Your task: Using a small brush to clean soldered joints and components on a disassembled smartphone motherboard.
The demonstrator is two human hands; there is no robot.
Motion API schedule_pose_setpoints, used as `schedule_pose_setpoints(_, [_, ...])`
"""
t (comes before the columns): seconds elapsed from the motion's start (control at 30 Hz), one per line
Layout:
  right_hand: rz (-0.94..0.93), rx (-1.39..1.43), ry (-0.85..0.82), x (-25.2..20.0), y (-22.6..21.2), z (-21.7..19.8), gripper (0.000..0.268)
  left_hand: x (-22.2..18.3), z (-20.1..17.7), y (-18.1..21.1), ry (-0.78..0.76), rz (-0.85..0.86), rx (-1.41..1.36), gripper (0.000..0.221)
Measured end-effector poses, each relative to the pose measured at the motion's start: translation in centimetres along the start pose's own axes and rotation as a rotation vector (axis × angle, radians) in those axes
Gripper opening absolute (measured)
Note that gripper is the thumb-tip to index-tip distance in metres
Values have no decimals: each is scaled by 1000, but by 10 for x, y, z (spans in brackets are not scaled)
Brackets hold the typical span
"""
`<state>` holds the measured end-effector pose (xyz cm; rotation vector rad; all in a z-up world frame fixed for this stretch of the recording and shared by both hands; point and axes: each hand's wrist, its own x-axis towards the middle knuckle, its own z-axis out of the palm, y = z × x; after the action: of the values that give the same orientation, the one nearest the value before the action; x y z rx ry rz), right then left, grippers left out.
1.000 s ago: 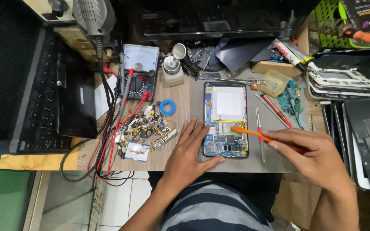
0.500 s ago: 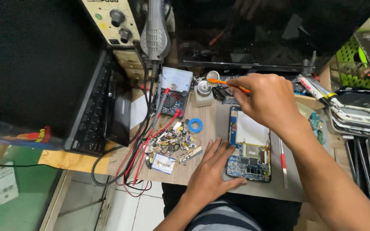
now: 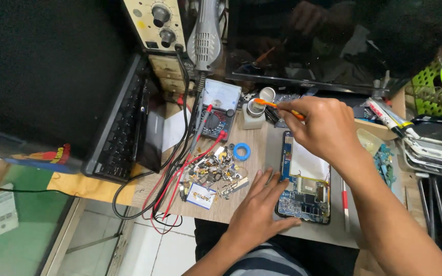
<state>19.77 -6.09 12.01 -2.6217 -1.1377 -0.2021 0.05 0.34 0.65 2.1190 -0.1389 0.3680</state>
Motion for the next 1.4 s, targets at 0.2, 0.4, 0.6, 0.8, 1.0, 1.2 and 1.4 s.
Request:
schedule_pose_setpoints(0.2, [-53,-17,-25,-2,2,10,22,0,3,-2,8,0,20,77])
schedule_pose_setpoints(0.4, [73,392,5,-4,17,15,18,-2,3,-1,-10,-28,14,79])
schedule_pose_setpoints(0.6, [246,665,-143,-64,22,-49,19,-6,9,-7,-6,-51,37,85])
schedule_pose_setpoints(0.8, [417,259,-427,-158,48,-81,27,-6,7,-8,12,-7,55,86])
schedule_pose_setpoints(1.0, [335,236,-455,-189,58,-72,30,-3,5,-4,17,-7,98,86])
schedule_pose_setpoints(1.2, [400,200,-543,-185,50,-72,34,-4,6,-3,17,-1,117,86])
schedule_pose_setpoints(1.4, [309,227,-475,-188,59,-52,25,-5,7,-3,32,0,120,85])
